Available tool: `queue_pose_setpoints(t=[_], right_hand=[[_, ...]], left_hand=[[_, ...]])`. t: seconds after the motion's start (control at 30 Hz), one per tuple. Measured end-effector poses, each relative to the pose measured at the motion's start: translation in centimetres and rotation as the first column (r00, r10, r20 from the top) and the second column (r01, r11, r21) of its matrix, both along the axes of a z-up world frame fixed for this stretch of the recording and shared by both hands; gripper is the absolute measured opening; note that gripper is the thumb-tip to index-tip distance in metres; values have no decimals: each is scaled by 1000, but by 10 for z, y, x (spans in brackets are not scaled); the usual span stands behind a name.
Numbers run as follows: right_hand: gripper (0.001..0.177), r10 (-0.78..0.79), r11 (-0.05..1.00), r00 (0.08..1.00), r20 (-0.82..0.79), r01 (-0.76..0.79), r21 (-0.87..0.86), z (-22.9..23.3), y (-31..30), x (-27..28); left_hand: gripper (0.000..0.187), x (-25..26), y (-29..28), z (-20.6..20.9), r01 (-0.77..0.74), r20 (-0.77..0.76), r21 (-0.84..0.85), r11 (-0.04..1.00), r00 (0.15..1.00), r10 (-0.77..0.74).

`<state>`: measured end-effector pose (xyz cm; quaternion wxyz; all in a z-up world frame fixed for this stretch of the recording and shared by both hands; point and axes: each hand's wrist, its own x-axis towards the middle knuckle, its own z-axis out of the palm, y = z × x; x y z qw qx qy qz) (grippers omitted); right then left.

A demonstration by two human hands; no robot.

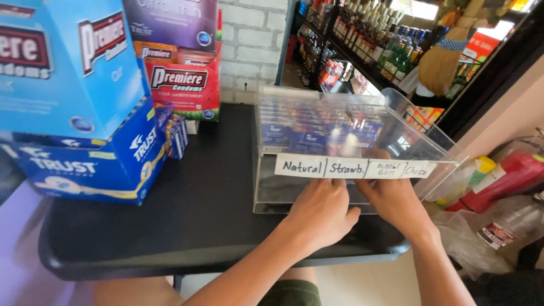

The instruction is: The person organizes small boxes of condoms by taking them from a larger display box and placing them into a clear acrylic display case. They arrange the boxes in rows within the case, which has labels for different flavors.

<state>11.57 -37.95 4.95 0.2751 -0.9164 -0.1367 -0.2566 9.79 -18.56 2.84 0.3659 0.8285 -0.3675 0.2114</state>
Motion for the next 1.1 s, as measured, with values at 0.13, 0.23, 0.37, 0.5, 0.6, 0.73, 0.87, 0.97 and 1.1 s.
queue_pose_setpoints(t=[0.13,0.23,0.37,0.5,0.6,0.73,0.87,0.97,1.1], right_hand=[[32,123,991,982,141,-115,-66,-30,-14,30],[34,2,998,999,-53,1,59,2,10,25],[32,61,994,998,-18,-62,-90,-9,-6,33],[39,183,967,978,99,-160,-200,-2,-13,41],[45,43,996,999,-27,-45,-76,-3,-20,44],[58,90,995,991,-101,-84,56,0,-25,41],[64,208,972,976,-61,-199,121,-9,-30,54],[64,167,969,985,-50,-154,194,-13,-34,69],[57,4,998,1000,13,-4,70,-7,-29,86]], left_hand=[[63,5,2,2,10,-60,16,1000,998,-9],[64,9,-1,1,-14,-33,24,1000,999,15],[52,7,-10,-2,-24,-91,89,996,995,32],[59,10,-19,6,-14,-109,84,996,994,23],[75,6,-23,10,31,-149,51,998,989,-23],[92,17,-34,2,94,-106,15,995,990,-92],[93,26,-41,2,-54,157,51,997,987,46],[90,27,-46,0,-45,114,87,995,993,35],[83,32,-46,-3,-107,221,14,994,970,101]])
